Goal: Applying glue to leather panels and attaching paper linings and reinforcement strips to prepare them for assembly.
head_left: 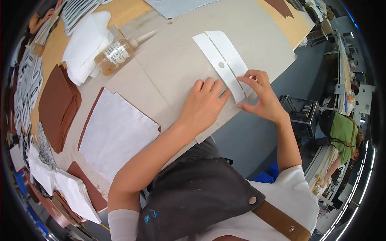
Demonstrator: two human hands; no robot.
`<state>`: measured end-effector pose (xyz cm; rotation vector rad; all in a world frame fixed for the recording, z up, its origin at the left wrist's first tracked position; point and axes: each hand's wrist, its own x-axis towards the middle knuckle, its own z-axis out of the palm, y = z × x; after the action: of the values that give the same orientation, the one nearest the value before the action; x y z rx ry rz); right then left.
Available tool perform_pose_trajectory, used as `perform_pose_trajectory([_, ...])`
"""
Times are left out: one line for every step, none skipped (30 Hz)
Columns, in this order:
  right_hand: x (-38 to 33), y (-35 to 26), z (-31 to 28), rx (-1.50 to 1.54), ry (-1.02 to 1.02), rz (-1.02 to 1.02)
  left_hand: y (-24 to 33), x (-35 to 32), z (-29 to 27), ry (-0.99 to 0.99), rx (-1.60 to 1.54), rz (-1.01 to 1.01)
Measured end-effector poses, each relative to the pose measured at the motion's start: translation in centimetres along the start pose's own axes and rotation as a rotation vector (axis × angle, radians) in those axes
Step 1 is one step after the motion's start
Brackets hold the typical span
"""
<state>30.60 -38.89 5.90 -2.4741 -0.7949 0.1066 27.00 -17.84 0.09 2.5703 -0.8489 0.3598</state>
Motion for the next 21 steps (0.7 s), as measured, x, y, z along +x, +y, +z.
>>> perform_pose_trajectory([-0.3, 0.1, 0.3, 0.004, 0.002, 0.004, 0.2, 0.4, 0.3, 0.027, 0.032, -0.011])
perform_pose_trajectory([-0.4, 0.2, 0.8, 0.004, 0.027, -0.018, 0.3, 0.5, 0.4, 0.021, 0.034, -0.011])
perform_pose_trajectory([-0.6, 0.3, 1.2, -0.001, 0.053, -0.035, 0.5, 0.8, 0.3, 0.031, 0.019, -0.026])
perform_pose_trajectory([-0.7, 0.8, 1.4, 0.001, 0.055, -0.032, 0.6, 1.0, 0.2, 0.041, 0.006, -0.043])
perform_pose_trajectory([-0.7, 1.4, 1.8, -0.08, 0.119, -0.078, 0.6, 1.0, 0.3, 0.037, 0.005, -0.042])
perform_pose_trajectory([-0.5, 1.8, 2.0, -0.159, 0.184, -0.127, 0.4, 0.9, 0.5, 0.049, -0.023, -0.051])
perform_pose_trajectory([-0.2, 2.0, 2.0, -0.156, 0.185, -0.127, 0.2, 0.8, 0.6, 0.061, -0.052, -0.06])
perform_pose_trajectory([0.1, 1.9, 2.0, -0.137, 0.276, -0.127, 0.0, 0.6, 0.6, 0.059, -0.05, -0.061])
perform_pose_trajectory([0.7, 1.9, 2.0, -0.115, 0.366, -0.132, -0.4, 0.4, 0.4, 0.097, -0.107, -0.155])
perform_pose_trajectory([1.1, 1.1, 1.5, -0.104, 0.37, -0.153, -0.7, 0.0, -0.4, 0.144, -0.149, -0.254])
perform_pose_trajectory([1.5, -0.2, 0.6, -0.11, 0.444, -0.203, -1.2, -0.3, -1.3, 0.153, -0.128, -0.264])
perform_pose_trajectory([1.9, -1.5, -0.3, -0.116, 0.51, -0.246, -1.9, -0.5, -2.3, 0.304, -0.174, -0.396])
perform_pose_trajectory([2.2, -2.4, -0.8, -0.102, 0.505, -0.262, -2.6, -0.8, -3.2, 0.455, -0.215, -0.529])
perform_pose_trajectory([2.5, -3.4, -1.4, -0.059, 0.482, -0.293, -3.4, -1.3, -4.1, 0.462, -0.197, -0.546])
perform_pose_trajectory([2.8, -4.2, -1.4, -0.01, 0.455, -0.33, -4.2, -2.2, -5.0, 0.546, -0.31, -0.645])
perform_pose_trajectory([3.0, -5.0, -1.5, 0.01, 0.444, -0.353, -4.8, -3.0, -6.1, 0.633, -0.426, -0.741])
perform_pose_trajectory([3.3, -5.7, -1.5, 0.154, 0.403, -0.345, -5.3, -3.9, -7.4, 0.649, -0.4, -0.765])
perform_pose_trajectory([3.5, -6.4, -1.4, 0.29, 0.356, -0.333, -5.7, -4.7, -8.7, 0.678, -0.612, -0.788])
perform_pose_trajectory([3.9, -7.0, -1.0, 0.356, 0.308, -0.342, -6.0, -5.7, -10.1, 0.706, -0.819, -0.806])
perform_pose_trajectory([4.5, -7.7, -0.5, 0.379, 0.287, -0.368, -6.1, -7.0, -11.5, 0.73, -0.792, -0.829])
perform_pose_trajectory([5.2, -8.4, 0.3, 0.458, 0.215, -0.352, -6.0, -8.6, -12.8, 0.696, -0.988, -0.862])
